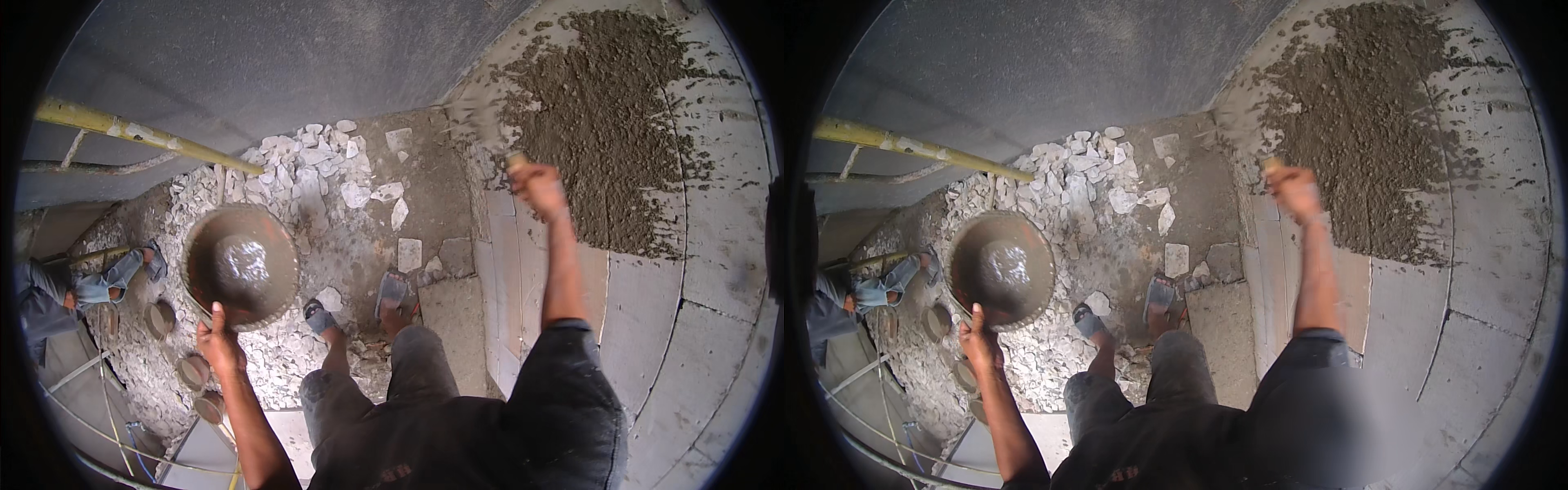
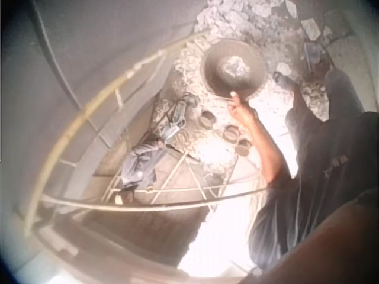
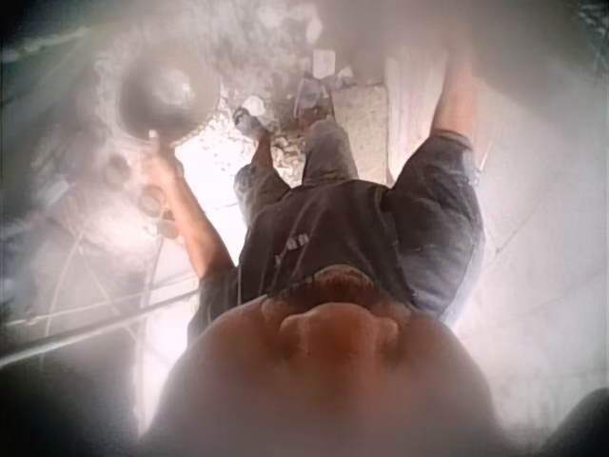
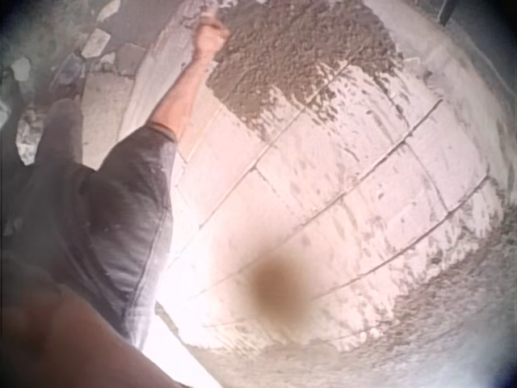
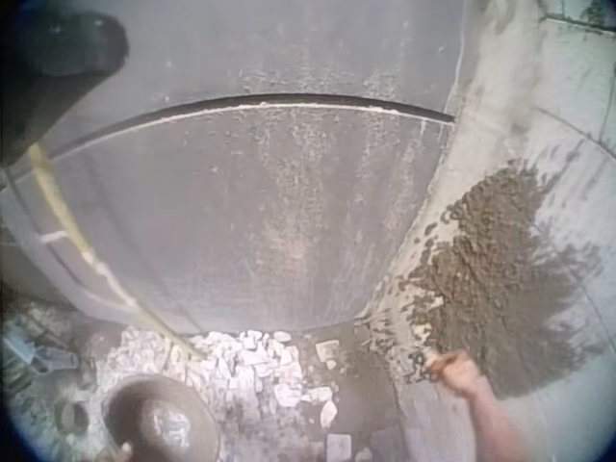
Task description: The person applies wet plaster to a concrete block wall using a trowel, scooping the mixture from a small bucket and spreading it across the wall surface.
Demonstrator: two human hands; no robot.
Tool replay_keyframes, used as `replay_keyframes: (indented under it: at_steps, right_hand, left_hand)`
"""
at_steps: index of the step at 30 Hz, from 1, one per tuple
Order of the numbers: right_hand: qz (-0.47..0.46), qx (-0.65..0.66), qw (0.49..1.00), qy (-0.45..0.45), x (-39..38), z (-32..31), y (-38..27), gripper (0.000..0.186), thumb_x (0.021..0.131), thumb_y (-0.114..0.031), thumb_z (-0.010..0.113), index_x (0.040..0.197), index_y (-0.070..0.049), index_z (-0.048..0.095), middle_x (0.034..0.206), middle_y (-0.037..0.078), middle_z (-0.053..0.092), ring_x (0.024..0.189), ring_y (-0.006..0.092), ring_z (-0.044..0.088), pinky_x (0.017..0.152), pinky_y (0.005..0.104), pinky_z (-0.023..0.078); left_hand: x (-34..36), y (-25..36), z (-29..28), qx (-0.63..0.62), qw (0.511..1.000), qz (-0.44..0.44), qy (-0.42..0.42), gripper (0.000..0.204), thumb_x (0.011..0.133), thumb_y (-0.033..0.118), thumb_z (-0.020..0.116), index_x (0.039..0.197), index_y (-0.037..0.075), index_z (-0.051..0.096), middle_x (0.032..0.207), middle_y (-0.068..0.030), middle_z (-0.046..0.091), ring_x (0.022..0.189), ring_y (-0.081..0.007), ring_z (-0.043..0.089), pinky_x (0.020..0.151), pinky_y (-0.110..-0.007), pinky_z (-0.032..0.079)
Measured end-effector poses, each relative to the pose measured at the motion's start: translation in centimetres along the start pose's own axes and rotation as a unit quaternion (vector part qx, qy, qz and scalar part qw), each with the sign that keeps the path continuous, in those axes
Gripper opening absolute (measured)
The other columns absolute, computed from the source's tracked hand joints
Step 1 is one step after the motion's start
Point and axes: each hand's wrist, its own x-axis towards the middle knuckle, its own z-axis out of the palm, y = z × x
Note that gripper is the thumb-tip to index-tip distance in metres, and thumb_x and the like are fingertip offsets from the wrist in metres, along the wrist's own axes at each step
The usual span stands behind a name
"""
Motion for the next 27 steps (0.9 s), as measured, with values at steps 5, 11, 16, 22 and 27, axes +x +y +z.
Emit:
replay_keyframes:
  at_steps: [5, 11, 16, 22, 27]
  right_hand:
    - [-0.089, -0.068, 0.985, 0.129, -9.9, -13.6, -14.8, 0.033, 0.095, -0.036, 0.075, 0.097, -0.003, 0.073, 0.075, -0.002, 0.063, 0.061, 0.0052, 0.052, 0.053, 0.0246, 0.040]
    - [-0.269, -0.351, 0.897, -0.007, -23.9, -3.7, -25.1, 0.020, 0.092, -0.016, 0.072, 0.103, 0.000, 0.075, 0.083, 0.012, 0.072, 0.068, 0.0160, 0.063, 0.064, 0.0329, 0.053]
    - [-0.353, -0.204, 0.912, -0.037, -24.5, 8.6, -20.7, 0.019, 0.095, -0.014, 0.060, 0.083, -0.010, 0.074, 0.072, 0.007, 0.067, 0.065, 0.0227, 0.067, 0.061, 0.0375, 0.053]
    - [-0.353, -0.570, 0.734, -0.112, -25.0, 12.3, -25.6, 0.026, 0.099, -0.024, 0.059, 0.088, -0.010, 0.077, 0.090, 0.012, 0.076, 0.084, 0.0258, 0.075, 0.068, 0.0420, 0.056]
    - [-0.254, -0.095, 0.943, -0.194, -26.2, 17.9, -16.9, 0.026, 0.092, -0.024, 0.074, 0.114, -0.009, 0.076, 0.097, 0.017, 0.076, 0.087, 0.0300, 0.074, 0.076, 0.0411, 0.057]
  left_hand:
    - [-2.5, -2.2, 0.2, 0.005, 1.000, -0.027, 0.009, 0.019, 0.092, 0.017, 0.080, 0.084, 0.013, 0.064, 0.067, 0.0061, 0.060, 0.045, -0.0022, 0.035, 0.041, -0.024, 0.021]
    - [-3.5, 0.7, 3.5, 0.041, 0.992, -0.075, -0.098, 0.015, 0.089, 0.012, 0.081, 0.087, 0.010, 0.068, 0.072, 0.0048, 0.062, 0.055, -0.0043, 0.046, 0.051, -0.024, 0.034]
    - [-4.5, 5.5, 8.1, 0.101, 0.963, -0.020, -0.250, 0.015, 0.090, 0.009, 0.078, 0.099, -0.002, 0.073, 0.098, -0.0081, 0.072, 0.081, -0.0141, 0.064, 0.074, -0.029, 0.050]
    - [-6.2, 10.9, 8.3, 0.103, 0.922, 0.247, -0.278, 0.025, 0.087, 0.007, 0.078, 0.102, -0.011, 0.070, 0.126, -0.0240, 0.064, 0.121, -0.0271, 0.060, 0.100, -0.036, 0.047]
    - [-5.0, 11.8, 6.6, 0.053, 0.943, 0.185, -0.273, 0.025, 0.094, 0.017, 0.077, 0.111, 0.000, 0.071, 0.108, -0.0073, 0.070, 0.097, -0.0130, 0.062, 0.088, -0.029, 0.049]
